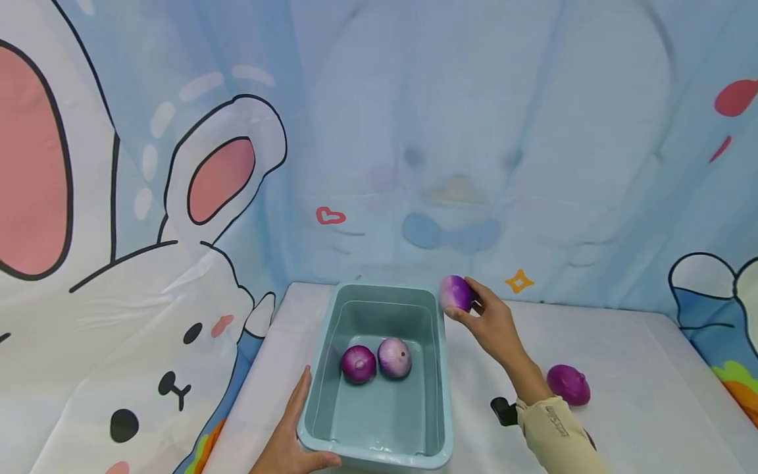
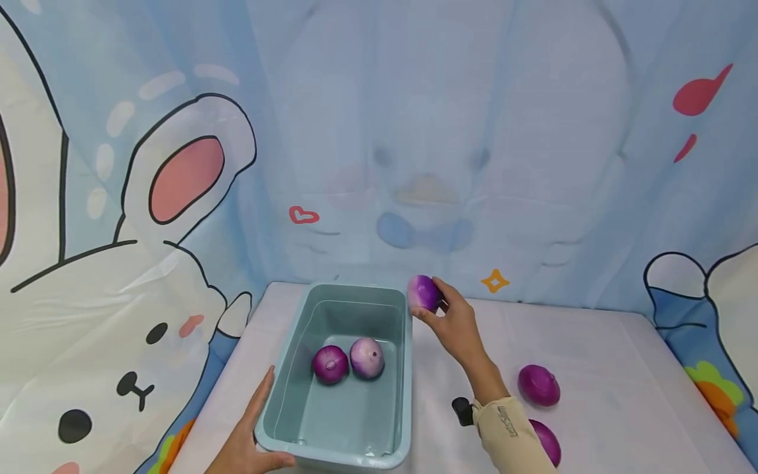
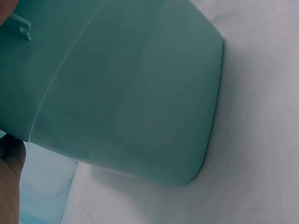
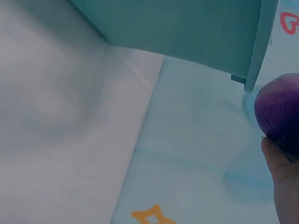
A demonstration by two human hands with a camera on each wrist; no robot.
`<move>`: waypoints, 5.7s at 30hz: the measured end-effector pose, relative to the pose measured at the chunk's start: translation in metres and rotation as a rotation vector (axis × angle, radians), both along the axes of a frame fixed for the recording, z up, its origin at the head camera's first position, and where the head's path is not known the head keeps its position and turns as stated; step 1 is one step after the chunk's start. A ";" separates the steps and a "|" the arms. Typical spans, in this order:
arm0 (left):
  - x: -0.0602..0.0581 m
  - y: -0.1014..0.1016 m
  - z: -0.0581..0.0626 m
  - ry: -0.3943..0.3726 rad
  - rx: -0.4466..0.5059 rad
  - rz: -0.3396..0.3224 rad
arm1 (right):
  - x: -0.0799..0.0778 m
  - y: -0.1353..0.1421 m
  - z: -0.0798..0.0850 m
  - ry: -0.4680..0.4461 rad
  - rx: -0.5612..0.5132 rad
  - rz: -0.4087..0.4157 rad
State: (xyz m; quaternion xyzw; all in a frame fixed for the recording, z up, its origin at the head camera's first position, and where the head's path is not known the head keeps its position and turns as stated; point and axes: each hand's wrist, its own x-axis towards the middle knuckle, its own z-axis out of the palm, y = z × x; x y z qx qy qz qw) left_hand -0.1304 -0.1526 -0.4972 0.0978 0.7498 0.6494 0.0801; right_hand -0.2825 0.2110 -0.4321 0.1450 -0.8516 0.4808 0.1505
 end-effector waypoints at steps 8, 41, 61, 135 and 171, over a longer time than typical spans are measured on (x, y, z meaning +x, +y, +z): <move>0.002 0.001 0.002 -0.029 -0.002 0.014 | -0.009 -0.007 0.000 0.009 -0.012 0.025; -0.001 0.000 0.000 -0.009 0.035 -0.010 | -0.030 -0.037 0.003 -0.049 0.024 0.075; 0.000 0.000 0.000 0.011 0.015 -0.009 | -0.030 -0.044 0.001 -0.083 0.091 0.073; 0.002 -0.001 0.003 -0.026 -0.093 0.041 | 0.099 0.095 -0.057 -0.194 0.294 -0.282; 0.004 0.000 0.000 -0.029 -0.065 0.056 | 0.133 0.119 -0.111 -0.613 0.408 -0.375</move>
